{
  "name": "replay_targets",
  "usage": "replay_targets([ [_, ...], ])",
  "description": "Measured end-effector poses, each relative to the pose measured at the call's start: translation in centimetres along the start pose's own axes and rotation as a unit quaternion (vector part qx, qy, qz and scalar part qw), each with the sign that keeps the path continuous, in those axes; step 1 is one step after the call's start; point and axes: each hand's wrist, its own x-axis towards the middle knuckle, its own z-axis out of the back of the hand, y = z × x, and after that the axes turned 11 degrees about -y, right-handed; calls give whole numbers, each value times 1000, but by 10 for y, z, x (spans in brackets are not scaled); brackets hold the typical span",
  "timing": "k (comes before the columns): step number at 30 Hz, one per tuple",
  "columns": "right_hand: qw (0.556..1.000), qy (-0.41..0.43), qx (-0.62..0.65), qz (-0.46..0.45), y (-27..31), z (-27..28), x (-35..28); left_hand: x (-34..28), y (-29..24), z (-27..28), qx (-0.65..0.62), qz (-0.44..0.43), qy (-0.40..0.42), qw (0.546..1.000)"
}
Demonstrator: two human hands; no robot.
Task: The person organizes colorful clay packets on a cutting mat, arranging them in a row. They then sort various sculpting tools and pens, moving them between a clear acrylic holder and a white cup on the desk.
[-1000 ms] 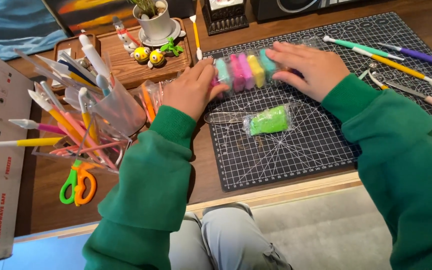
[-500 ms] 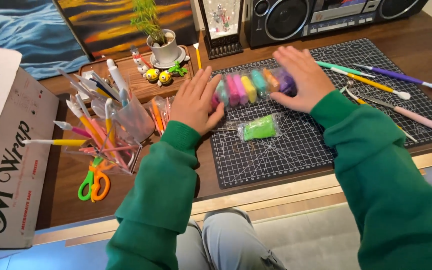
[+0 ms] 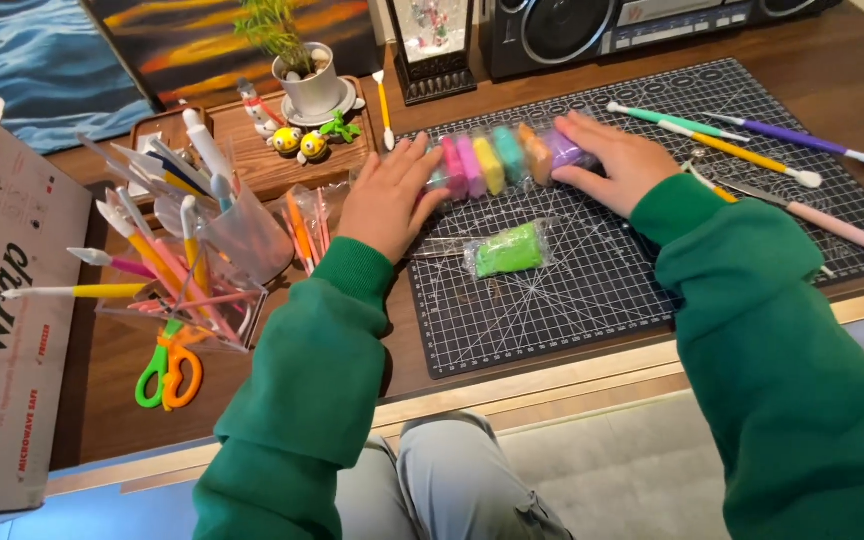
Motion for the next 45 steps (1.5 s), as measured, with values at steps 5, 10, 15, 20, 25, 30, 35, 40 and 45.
replay_targets([
  [5,999,19,20,-35,19,12,-1,2,-3,14,-39,28,32,998],
  [10,992,-65,104,-43,17,10,0,3,-13,27,-8,-9,4,1000],
  [15,923,-284,259,-21,2,31,-1,13,-21,41,79,-78,-24,993],
  [20,862,-444,245,2,-19,27,4,50,-49,69,32,-8,-57,998],
  [25,836,-476,269,-46,-14,34,2,127,-18,28,-192,234,81,950],
  [30,846,-453,275,-55,-9,36,2,156,1,-16,-168,243,136,946],
  [35,859,-428,275,-53,-7,35,2,157,0,-31,92,107,74,987],
  [40,860,-438,259,-40,-12,29,4,154,-22,27,96,-27,-218,971],
  [45,863,-455,219,-4,-36,12,8,79,-108,175,-212,5,-427,879],
])
